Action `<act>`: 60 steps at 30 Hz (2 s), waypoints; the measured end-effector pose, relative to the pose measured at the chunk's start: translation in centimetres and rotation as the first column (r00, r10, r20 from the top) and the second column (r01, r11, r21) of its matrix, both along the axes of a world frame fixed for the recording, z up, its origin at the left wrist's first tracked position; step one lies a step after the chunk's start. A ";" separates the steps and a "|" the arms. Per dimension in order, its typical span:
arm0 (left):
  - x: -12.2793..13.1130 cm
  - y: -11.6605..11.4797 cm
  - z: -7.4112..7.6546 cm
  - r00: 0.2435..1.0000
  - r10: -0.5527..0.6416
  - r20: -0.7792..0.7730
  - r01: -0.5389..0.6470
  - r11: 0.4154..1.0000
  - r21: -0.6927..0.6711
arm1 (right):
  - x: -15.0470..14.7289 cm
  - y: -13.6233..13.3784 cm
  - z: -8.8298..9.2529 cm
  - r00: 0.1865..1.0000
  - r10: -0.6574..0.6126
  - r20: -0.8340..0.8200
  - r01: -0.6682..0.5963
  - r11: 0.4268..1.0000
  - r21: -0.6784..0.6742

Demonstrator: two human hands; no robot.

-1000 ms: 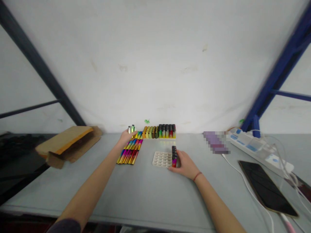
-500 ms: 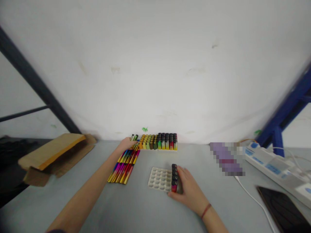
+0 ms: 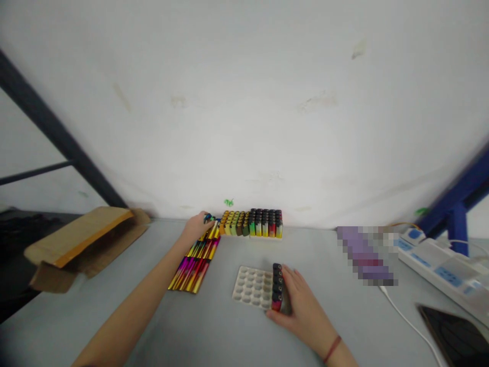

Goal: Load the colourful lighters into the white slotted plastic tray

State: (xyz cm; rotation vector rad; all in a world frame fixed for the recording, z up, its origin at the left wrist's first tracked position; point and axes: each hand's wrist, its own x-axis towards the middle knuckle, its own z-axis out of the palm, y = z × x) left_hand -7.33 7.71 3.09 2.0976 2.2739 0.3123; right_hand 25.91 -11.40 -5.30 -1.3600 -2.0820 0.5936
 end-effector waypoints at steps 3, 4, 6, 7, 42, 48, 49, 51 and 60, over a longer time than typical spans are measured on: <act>-0.1 -0.3 -0.3 1.000 -0.021 0.000 0.021 0.999 0.047 | 0.1 -0.1 -0.2 1.000 -0.004 0.003 0.004 1.000 0.005; -0.1 -0.4 -0.4 1.000 -0.016 -0.002 0.016 0.998 0.053 | 0.1 -0.1 -0.2 1.000 -0.005 0.006 0.005 1.000 0.001; 0.0 -0.4 -0.4 1.000 -0.006 -0.005 0.006 0.998 0.059 | 0.2 -0.1 -0.2 1.000 -0.006 0.015 0.006 1.000 -0.007; 0.1 -0.4 -0.4 1.000 -0.005 -0.006 0.005 0.998 0.061 | 0.2 -0.1 -0.1 1.000 -0.005 0.020 0.005 1.000 -0.011; -4.3 0.3 -5.5 0.881 -0.450 0.147 0.403 0.876 0.265 | 0.5 -0.1 -0.9 1.000 -0.022 0.005 0.022 0.999 0.032; -4.5 -0.4 -5.3 0.879 -0.457 0.139 0.441 0.888 0.132 | 0.3 -0.1 -0.3 1.000 -0.028 -0.001 0.028 0.999 0.019; -4.6 -0.5 -5.3 0.875 -0.467 0.129 0.455 0.884 0.109 | 0.3 -0.1 -0.2 1.000 -0.031 -0.001 0.031 0.999 0.013; -4.5 -0.6 -5.0 0.869 -0.482 0.111 0.475 0.876 0.079 | 0.1 0.0 0.0 0.999 -0.039 -0.007 0.039 0.999 0.007; 3.6 -6.6 -1.9 0.714 -0.636 0.292 0.517 0.761 0.392 | -0.5 0.2 1.5 0.999 -0.034 -0.043 0.035 0.999 0.021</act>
